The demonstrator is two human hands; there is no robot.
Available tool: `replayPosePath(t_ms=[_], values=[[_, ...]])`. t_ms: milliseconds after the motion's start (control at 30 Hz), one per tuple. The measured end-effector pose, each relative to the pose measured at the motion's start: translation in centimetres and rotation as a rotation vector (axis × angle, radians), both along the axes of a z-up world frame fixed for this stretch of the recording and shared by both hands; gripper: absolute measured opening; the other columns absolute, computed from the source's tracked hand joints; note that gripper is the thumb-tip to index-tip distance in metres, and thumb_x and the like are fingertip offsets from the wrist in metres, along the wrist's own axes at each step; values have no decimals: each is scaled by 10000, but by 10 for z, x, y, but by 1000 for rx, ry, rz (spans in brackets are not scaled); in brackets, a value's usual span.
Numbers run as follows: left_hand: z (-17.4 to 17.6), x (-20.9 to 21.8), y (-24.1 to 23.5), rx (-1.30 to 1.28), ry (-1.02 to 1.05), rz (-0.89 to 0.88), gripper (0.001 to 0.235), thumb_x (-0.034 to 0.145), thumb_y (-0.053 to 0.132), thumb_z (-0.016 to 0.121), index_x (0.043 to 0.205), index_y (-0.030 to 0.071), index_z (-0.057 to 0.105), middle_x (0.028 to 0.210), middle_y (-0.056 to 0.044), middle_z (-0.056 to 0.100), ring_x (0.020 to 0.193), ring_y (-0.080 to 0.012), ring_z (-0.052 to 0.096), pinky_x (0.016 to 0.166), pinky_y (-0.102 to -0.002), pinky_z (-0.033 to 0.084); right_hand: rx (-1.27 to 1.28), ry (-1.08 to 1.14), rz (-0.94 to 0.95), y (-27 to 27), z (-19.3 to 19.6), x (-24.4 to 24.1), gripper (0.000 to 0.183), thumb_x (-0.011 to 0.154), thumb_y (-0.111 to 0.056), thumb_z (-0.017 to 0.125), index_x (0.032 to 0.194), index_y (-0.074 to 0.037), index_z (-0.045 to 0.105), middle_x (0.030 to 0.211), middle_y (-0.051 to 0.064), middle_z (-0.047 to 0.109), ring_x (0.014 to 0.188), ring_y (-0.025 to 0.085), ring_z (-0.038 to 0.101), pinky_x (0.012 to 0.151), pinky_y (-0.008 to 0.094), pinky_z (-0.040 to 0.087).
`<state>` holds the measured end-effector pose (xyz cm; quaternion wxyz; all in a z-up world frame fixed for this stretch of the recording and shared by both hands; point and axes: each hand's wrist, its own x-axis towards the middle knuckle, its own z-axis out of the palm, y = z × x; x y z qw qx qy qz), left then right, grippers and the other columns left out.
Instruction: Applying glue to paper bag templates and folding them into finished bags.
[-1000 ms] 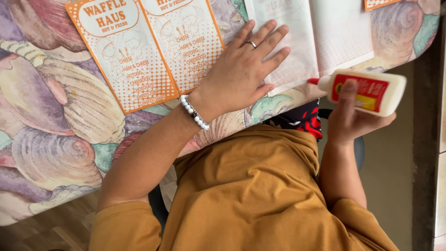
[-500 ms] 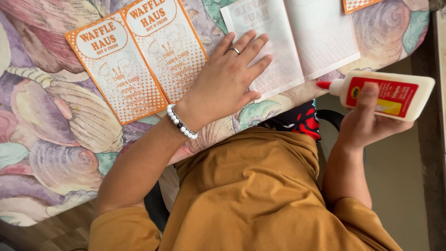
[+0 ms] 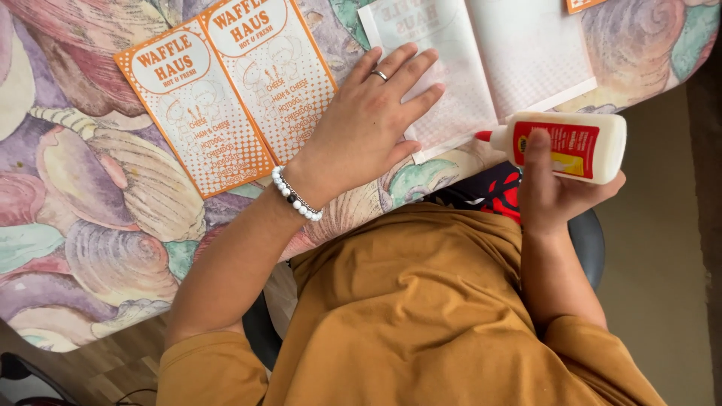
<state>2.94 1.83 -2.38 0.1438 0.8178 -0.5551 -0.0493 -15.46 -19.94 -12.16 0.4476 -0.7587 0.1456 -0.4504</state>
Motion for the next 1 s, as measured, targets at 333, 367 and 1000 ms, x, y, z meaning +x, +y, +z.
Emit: replayPosePath(t_ms=[333,367,1000], values=[[4,18,-19,-91,-16,24,287,860,320,833,1032,101,764,1258,-134,660,1121,-304,607,900,-465,479,70,18,-116,-9,52,13,305,959,-94,854,1009,105,628,953,211,677,876,290,679,783,449,613],[2,26,-31,-94,-22,23,287,860,320,833,1032,101,764,1258,-134,660,1121,-304,607,900,-465,479,68,13,-118,-22,39,2,305,959,-94,854,1009,105,628,953,211,677,876,290,679,783,449,613],[17,34,-59,-358,558,568,351,724,132,900,1029,131,727,904,-4,761,833,-168,661,761,-331,506,694,-111,-205,-101,46,-29,278,927,-161,793,867,-75,536,760,51,541,633,176,550,519,360,488]])
